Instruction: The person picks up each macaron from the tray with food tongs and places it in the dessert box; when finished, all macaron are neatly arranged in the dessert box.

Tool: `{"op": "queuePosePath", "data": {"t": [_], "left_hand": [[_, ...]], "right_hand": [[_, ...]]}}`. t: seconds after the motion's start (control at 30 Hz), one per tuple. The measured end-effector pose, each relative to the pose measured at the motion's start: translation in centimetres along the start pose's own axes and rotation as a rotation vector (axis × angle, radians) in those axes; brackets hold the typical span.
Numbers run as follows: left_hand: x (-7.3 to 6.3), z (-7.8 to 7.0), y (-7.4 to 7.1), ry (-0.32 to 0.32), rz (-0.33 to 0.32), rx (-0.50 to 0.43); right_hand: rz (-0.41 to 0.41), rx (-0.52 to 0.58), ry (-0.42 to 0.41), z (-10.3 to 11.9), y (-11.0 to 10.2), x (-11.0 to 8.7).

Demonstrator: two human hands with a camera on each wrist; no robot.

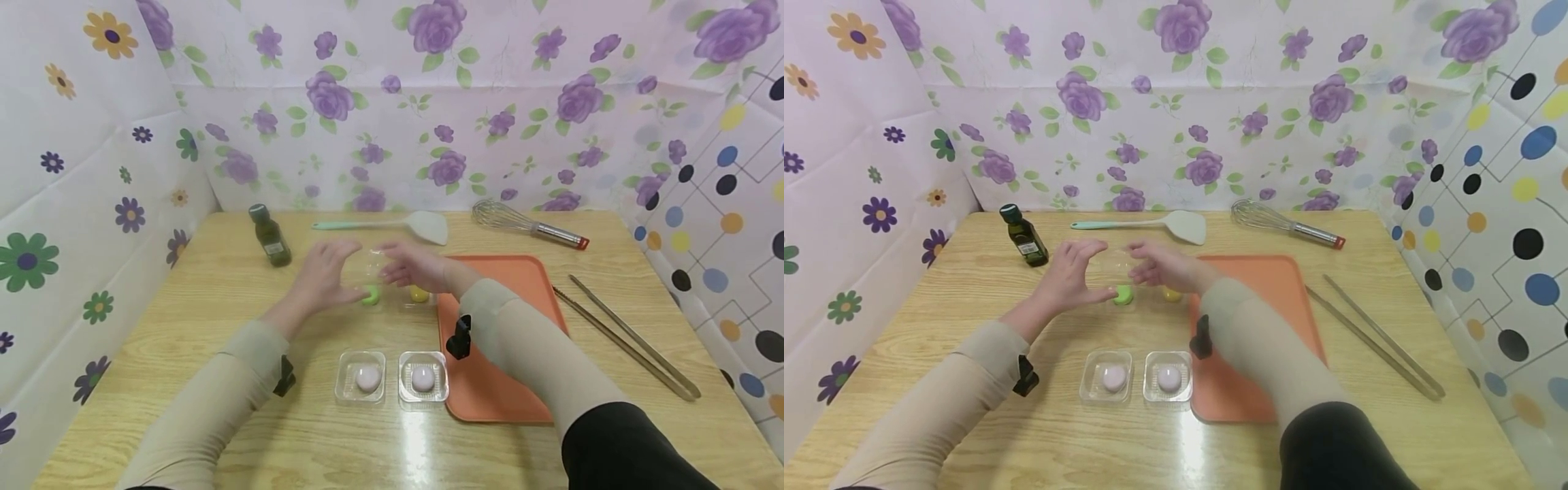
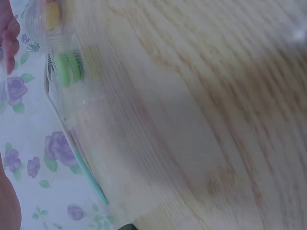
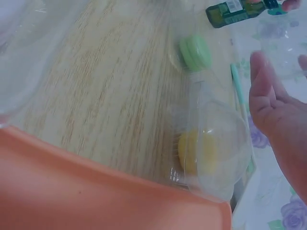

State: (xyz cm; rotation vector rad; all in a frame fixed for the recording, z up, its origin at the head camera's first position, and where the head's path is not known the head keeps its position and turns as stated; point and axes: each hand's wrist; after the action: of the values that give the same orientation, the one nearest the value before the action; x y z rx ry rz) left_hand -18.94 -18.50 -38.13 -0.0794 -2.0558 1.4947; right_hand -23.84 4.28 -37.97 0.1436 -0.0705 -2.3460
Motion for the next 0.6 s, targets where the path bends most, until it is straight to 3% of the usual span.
{"op": "queuePosePath", "data": {"t": [0.13, 0.33, 0.47, 0.6], "left_hand": [[-0.1, 0.0, -0.3, -0.057, 0.040, -0.091], [0.2, 0.5, -0.2, -0.266, 0.197, -0.275], [0.1, 1.0, 0.0, -0.356, 0.319, -0.407], [-0.1, 1.5, 0.2, -0.405, 0.398, -0.467]], "right_hand": [[0.001, -0.103, -0.113, -0.4, -0.1, 0.0], [-0.002, -0.404, -0.244, -0.3, -0.1, -0.4], [0.011, -0.457, -0.293, -0.4, 0.1, -0.3], [0.061, -0.522, -0.308, -0.6, 0.4, 0.1]]}}
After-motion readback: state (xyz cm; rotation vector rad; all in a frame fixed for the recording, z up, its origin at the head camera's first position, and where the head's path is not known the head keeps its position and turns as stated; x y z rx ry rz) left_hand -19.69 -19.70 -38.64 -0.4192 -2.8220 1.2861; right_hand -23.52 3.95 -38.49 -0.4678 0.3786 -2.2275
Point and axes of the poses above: each hand's wrist, its own x-axis towards the middle knuckle, its own y-axis out of the palm, z = x × y, and after that the axes turned 10 degrees about -y, right-handed
